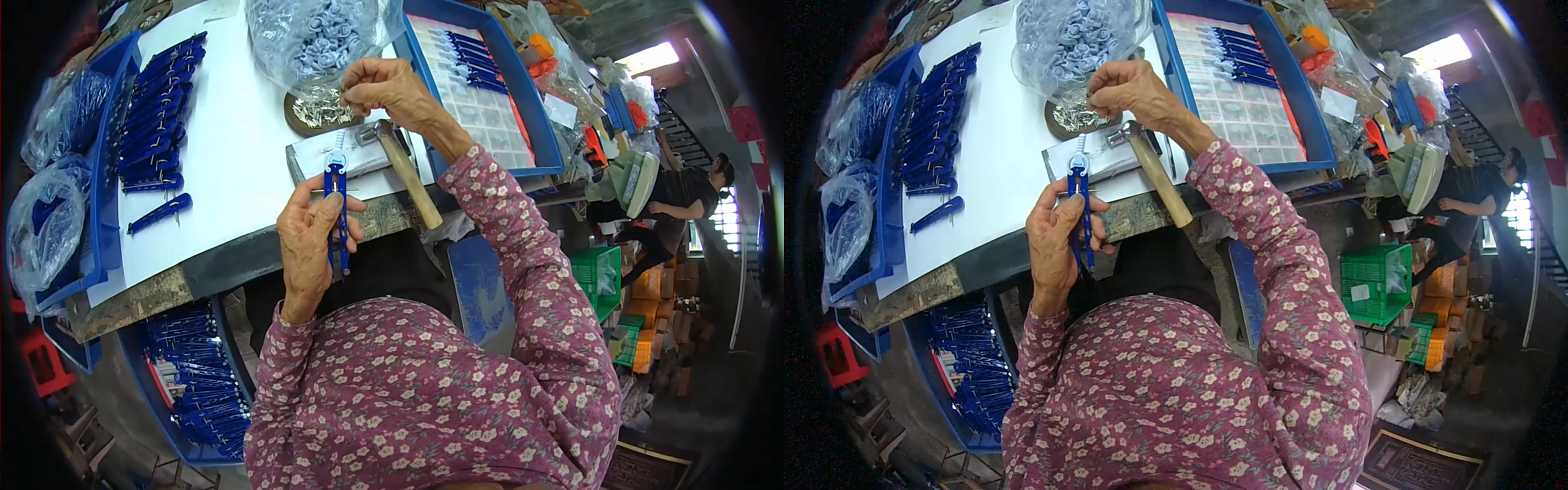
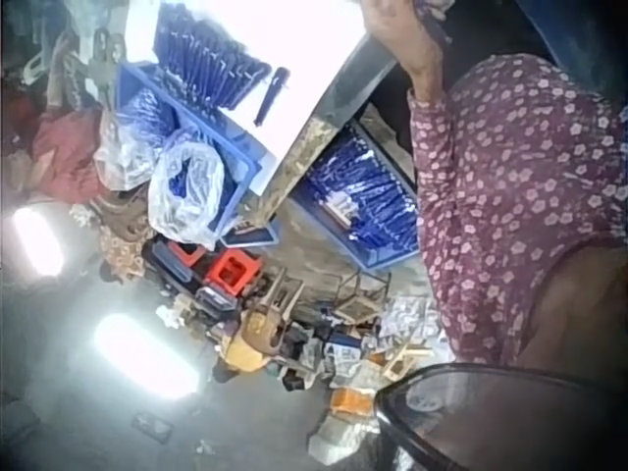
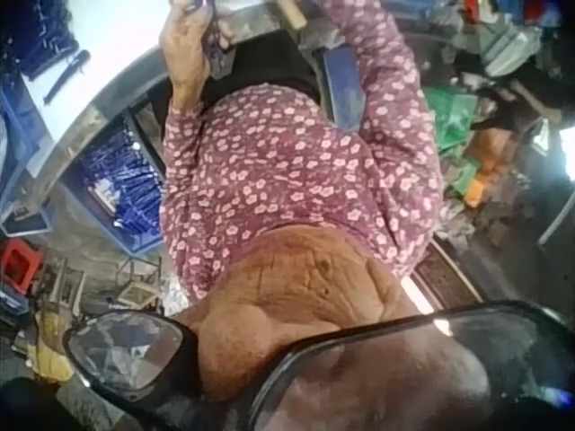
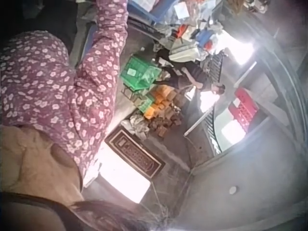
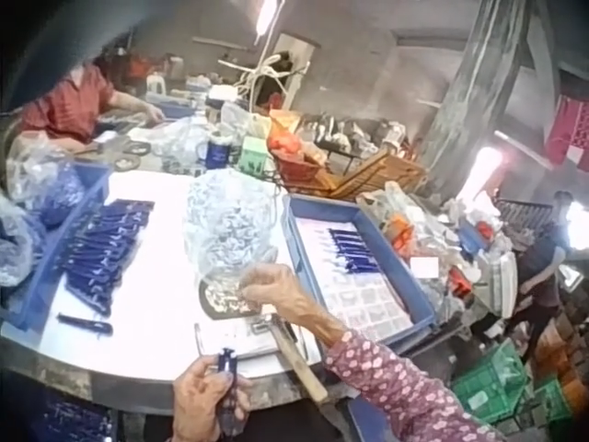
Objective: Assembling blue plastic hand tool handles by inserting metal pins and securing them using a hammer on a metal block.
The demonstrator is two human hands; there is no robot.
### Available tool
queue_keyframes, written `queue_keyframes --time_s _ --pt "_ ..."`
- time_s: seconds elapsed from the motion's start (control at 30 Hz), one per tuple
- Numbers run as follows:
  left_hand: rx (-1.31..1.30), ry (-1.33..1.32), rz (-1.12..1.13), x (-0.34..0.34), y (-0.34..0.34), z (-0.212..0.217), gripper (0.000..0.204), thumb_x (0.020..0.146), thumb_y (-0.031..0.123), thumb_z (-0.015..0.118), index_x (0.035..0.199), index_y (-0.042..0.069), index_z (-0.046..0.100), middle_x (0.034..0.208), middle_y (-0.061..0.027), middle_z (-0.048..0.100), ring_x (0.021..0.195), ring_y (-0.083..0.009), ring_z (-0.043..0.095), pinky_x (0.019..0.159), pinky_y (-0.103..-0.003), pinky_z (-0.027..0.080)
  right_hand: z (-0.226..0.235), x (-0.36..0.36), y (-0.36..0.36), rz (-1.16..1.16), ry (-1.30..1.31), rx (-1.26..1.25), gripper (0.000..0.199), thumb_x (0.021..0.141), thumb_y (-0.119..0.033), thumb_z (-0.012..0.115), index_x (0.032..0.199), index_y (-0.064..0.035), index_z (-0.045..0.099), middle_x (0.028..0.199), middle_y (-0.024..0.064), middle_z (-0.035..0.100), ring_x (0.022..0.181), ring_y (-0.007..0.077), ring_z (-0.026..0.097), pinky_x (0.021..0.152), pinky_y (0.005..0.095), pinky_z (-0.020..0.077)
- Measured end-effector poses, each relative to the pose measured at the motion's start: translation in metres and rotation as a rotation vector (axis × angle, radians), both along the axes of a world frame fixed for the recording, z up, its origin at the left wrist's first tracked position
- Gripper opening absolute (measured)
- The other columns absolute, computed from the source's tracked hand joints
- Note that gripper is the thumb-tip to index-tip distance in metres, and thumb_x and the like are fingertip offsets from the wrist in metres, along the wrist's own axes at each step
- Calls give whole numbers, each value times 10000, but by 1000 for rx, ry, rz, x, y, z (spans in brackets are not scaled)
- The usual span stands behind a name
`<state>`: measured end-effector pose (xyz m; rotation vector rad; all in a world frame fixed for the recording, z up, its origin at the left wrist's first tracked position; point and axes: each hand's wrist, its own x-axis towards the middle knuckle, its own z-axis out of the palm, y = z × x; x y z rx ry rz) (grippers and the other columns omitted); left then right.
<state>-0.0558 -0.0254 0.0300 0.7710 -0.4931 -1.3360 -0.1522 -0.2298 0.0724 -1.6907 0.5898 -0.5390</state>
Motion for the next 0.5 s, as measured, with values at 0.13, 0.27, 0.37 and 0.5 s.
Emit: queue_keyframes --time_s 0.13,0.27,0.37,0.5 --pt "-1 -11 -5 -1 0 -1 359 880 156 518 1141 -66 409 811 -148 607 546 -114 566 423 -185 437 7 -1 17 -41 31 -126 105 760 -66 608 829 12 597 706 55 600 587 83 564 539 185 452" --pt "-2 -9 -6 -2 0 0 357 880 156 519 1139 -66 414 815 -148 608 553 -111 569 424 -182 442 13 -2 31 -70 42 -211 131 765 -85 612 856 9 607 723 50 613 622 81 590 564 184 472" --pt "-6 -6 -17 -4 0 0 357 881 158 517 1141 -66 416 814 -149 608 561 -110 574 427 -178 448 9 -5 35 -99 43 -270 144 770 -89 614 872 13 609 733 53 621 643 85 603 567 190 481" --pt "-3 -12 -16 -4 1 0 358 882 159 517 1143 -64 416 813 -149 608 562 -111 576 430 -176 452 10 -6 42 -91 23 -265 147 783 -95 613 877 18 607 736 54 624 641 87 601 562 197 484"
